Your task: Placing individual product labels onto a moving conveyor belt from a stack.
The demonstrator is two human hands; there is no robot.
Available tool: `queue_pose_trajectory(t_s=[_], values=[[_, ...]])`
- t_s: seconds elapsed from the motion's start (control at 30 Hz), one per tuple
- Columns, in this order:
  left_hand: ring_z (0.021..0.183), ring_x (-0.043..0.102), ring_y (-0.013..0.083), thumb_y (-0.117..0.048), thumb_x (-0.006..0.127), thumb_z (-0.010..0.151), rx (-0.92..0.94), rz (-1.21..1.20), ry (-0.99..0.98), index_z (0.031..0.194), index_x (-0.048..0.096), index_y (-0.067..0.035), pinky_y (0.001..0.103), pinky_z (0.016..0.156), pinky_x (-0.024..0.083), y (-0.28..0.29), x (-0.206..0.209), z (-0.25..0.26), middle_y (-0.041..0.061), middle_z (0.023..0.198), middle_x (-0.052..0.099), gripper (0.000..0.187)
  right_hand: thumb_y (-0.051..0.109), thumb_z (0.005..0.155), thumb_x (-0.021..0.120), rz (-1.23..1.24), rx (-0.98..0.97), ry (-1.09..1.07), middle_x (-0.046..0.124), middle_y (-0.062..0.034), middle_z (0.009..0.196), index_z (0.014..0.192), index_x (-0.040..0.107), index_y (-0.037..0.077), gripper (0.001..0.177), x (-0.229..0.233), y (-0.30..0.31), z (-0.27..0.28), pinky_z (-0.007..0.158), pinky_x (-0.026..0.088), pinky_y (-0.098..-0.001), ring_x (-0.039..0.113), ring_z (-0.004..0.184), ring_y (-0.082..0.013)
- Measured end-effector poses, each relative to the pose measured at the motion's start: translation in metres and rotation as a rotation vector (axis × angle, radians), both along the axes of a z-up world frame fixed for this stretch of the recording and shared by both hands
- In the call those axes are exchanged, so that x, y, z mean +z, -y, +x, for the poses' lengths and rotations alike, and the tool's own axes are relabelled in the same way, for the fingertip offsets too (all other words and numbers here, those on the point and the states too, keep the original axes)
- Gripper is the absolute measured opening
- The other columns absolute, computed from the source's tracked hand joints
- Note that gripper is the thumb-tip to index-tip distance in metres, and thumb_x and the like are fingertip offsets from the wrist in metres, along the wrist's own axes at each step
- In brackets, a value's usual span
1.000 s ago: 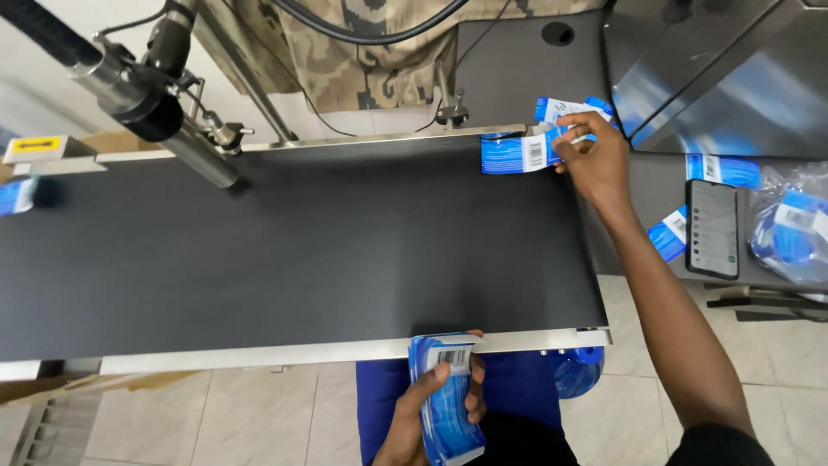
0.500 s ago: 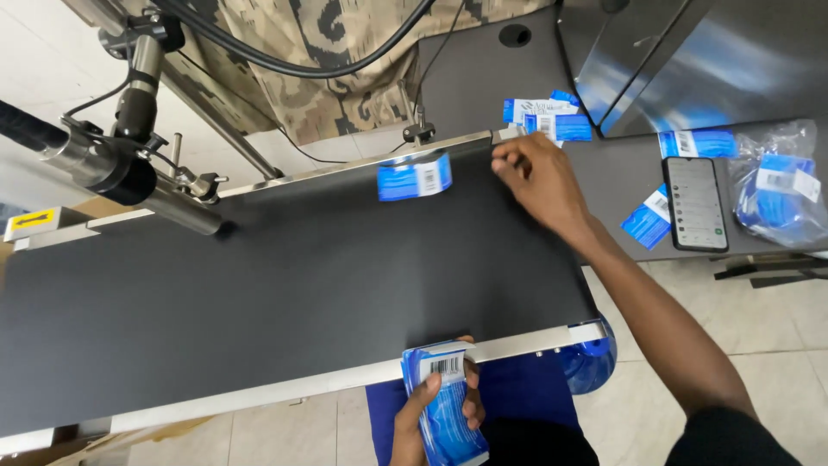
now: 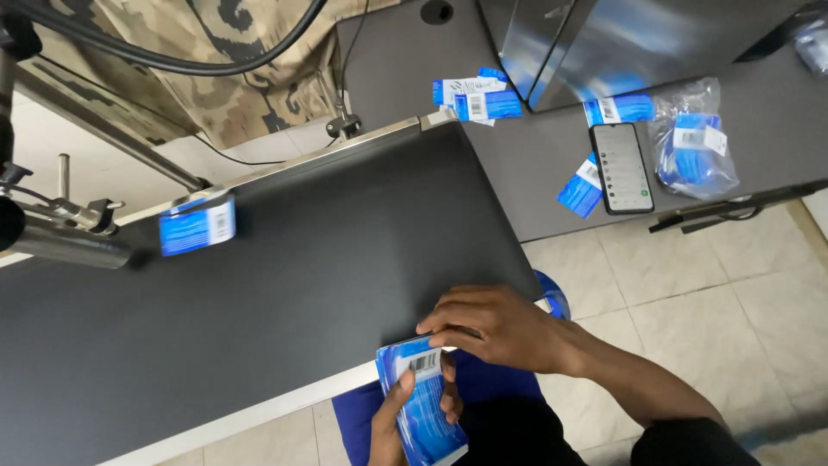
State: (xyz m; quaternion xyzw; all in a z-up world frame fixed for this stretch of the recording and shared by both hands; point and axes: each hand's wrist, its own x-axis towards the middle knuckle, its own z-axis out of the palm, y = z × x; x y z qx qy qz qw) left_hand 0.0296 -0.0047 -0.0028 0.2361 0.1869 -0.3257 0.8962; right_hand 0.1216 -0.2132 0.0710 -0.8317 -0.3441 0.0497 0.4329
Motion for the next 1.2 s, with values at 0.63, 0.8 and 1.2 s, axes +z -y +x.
queue_pose_trajectory(t_s=[0.63, 0.8, 1.2], values=[[0.066, 0.062, 0.0226, -0.038, 0.069, 0.097, -0.037, -0.007, -0.003, 0.115, 0.064, 0.005, 0.035, 0.068, 0.052, -0.004, -0.004, -0.004, 0.015, 0.082, 0.064, 0.048, 0.021, 0.094, 0.081, 0.189, -0.333, -0.341, 0.082, -0.0047, 0.098, 0.104, 0.085, 0.011, 0.014, -0.008, 0.046, 0.088, 0.063, 0.063, -0.0243, 0.077, 0.082, -0.0143], [0.067, 0.065, 0.0198, -0.029, 0.072, 0.091, 0.078, -0.065, -0.051, 0.157, 0.051, -0.003, 0.033, 0.061, 0.056, -0.002, 0.009, -0.007, 0.016, 0.102, 0.066, 0.074, 0.007, 0.101, 0.078, 0.379, -0.649, -0.41, 0.076, -0.0056, 0.09, 0.117, 0.077, 0.008, 0.016, -0.042, 0.067, 0.167, 0.064, 0.057, -0.0226, 0.067, 0.069, -0.0103], [0.068, 0.068, 0.0216, -0.028, 0.074, 0.092, 0.122, -0.194, -0.006, 0.162, 0.043, -0.002, 0.036, 0.06, 0.059, -0.012, -0.019, -0.005, 0.017, 0.103, 0.066, 0.08, 0.009, 0.098, 0.071, 0.241, -0.794, -0.281, 0.07, -0.0023, 0.091, 0.126, 0.069, 0.013, 0.029, -0.05, 0.05, 0.209, 0.056, 0.052, -0.0264, 0.069, 0.071, -0.0114]])
